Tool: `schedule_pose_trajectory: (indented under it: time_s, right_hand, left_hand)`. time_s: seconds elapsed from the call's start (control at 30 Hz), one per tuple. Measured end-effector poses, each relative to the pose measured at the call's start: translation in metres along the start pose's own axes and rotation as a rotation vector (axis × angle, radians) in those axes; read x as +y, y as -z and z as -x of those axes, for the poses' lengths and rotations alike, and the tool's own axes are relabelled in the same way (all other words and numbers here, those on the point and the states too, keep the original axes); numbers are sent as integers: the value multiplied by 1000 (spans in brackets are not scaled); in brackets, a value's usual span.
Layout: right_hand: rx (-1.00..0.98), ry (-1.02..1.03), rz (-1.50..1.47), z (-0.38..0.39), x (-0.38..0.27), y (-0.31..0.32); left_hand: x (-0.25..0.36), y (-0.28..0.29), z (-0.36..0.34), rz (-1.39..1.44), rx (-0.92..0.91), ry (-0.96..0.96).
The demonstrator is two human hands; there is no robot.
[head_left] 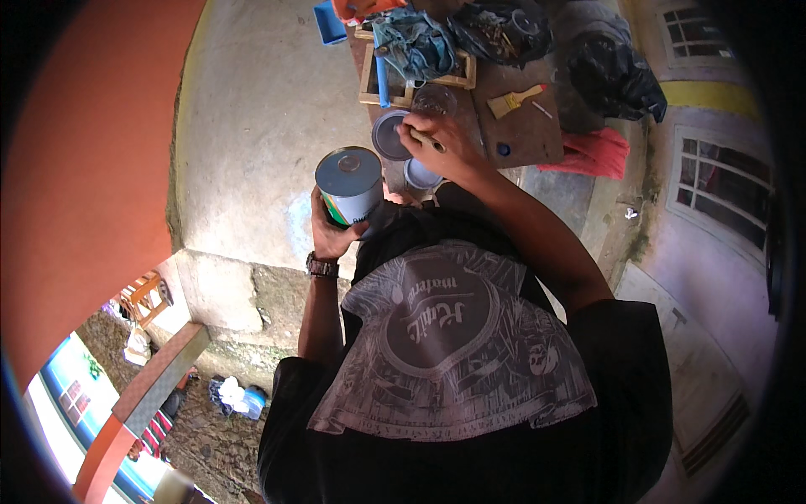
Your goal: The person opens a paint can, pours some paint into a smaller container, and stirs it with a brush. They then add a green liquid from a can into the paint and continue mixing.
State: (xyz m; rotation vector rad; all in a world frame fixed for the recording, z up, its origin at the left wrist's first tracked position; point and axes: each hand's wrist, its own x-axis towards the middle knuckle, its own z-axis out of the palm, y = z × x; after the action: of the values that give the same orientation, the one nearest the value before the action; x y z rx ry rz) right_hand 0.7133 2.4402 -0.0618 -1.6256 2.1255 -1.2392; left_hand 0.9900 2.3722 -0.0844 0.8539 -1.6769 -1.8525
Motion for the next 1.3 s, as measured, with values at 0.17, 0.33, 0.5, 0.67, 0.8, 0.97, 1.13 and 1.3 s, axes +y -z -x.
schedule_pose_trajectory:
  time_s: [0.17,0.33,0.5,0.67,0.8,0.97,1.13,1.3]
  right_hand:
    - [-62,-95,93,-1,2,-3]
    - [-107,-59,37,-2,2,1]
    - [-129,-93,65,-5,-4,-1]
    - [-151,-176,124,2,7,-7]
    - [-42,-33,-17,-5,0,-6]
    - [-17,-10,157,-3,10,-12]
    - [-65,54,-4,-4,10,-8]
    - [-36,-52,103,1,16,-8]
  left_hand:
    - [0,1,-1,7,4,19]
    - [1,-3,1,1,31,0]
    - [-5,-1,3,8,50,8]
    - [-3,-1,3,-3,53,-9]
    - [-2,0,2,5,47,-6]
    - [4,1,-3,19,-12,18]
    - [0,14,-10,35,-144,140]
    - [-3,21,-26,-113,-272,250]
